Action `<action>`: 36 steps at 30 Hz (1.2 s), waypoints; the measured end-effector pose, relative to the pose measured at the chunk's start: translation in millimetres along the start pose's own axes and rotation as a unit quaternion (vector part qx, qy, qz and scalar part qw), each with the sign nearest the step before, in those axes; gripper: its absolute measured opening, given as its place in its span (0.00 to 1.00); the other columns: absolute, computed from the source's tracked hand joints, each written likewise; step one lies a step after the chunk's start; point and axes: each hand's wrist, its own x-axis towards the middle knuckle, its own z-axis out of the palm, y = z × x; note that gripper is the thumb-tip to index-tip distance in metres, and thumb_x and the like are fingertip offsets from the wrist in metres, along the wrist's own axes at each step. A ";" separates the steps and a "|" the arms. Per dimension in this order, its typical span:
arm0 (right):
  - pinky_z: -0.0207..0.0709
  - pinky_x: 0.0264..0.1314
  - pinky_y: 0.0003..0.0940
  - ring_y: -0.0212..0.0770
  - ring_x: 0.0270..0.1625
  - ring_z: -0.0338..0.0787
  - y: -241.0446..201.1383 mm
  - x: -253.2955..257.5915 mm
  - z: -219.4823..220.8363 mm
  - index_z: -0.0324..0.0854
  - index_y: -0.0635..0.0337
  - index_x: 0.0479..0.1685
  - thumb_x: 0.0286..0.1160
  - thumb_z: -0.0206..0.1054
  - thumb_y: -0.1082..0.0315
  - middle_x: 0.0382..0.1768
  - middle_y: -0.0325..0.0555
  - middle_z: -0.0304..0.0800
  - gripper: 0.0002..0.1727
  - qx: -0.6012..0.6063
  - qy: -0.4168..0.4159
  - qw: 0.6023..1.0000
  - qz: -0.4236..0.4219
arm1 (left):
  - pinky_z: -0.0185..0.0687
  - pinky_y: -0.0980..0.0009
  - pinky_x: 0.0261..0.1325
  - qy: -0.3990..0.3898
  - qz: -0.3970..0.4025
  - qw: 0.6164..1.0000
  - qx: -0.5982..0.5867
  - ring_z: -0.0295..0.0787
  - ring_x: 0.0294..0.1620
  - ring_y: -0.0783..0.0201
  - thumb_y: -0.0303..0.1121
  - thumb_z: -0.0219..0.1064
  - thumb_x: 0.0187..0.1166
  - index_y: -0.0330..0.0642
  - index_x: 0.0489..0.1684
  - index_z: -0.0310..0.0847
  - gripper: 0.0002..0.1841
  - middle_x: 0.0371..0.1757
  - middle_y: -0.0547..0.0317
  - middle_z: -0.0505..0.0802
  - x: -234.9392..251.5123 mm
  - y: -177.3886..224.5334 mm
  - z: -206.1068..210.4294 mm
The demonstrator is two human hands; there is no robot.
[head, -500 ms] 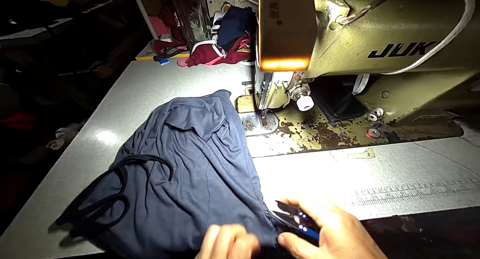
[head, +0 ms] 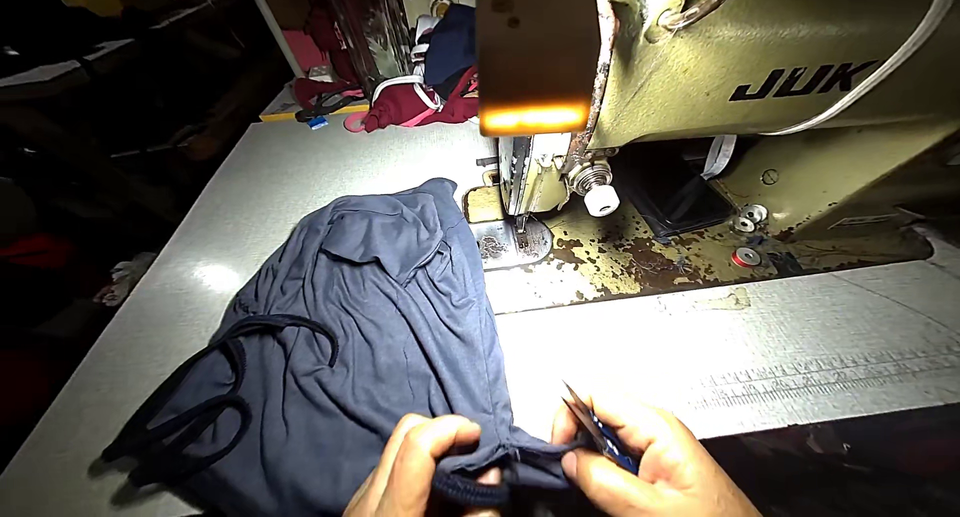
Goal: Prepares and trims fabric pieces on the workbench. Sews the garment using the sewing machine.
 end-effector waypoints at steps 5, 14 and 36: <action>0.71 0.35 0.11 0.13 0.32 0.79 4.7 6.3 -8.8 0.87 0.63 0.39 0.68 0.65 0.75 0.30 0.30 0.86 0.06 -0.016 0.011 1.000 -0.024 | 0.74 0.88 0.50 0.000 0.017 1.000 -0.002 0.81 0.44 0.79 0.26 0.76 0.71 0.34 0.35 0.90 0.04 0.34 0.57 0.87 10.5 1.2 4.2; 0.77 0.39 0.56 0.55 0.45 0.88 40.7 38.8 -83.3 0.91 0.53 0.56 0.67 0.61 0.33 0.46 0.48 0.88 0.35 -0.569 0.243 0.774 -0.133 | 0.82 0.84 0.57 -0.017 0.050 0.998 -0.044 0.87 0.51 0.78 0.25 0.73 0.73 0.35 0.39 0.86 0.04 0.44 0.57 0.92 17.0 -9.0 8.2; 0.61 0.19 0.10 0.11 0.17 0.69 -1.3 24.0 -4.6 0.86 0.52 0.25 0.66 0.67 0.73 0.20 0.21 0.81 0.07 0.044 -0.037 0.997 0.041 | 0.80 0.77 0.42 -0.084 0.214 0.942 0.246 0.91 0.44 0.63 0.26 0.65 0.82 0.40 0.45 0.86 0.05 0.47 0.46 0.94 25.9 -2.7 -8.3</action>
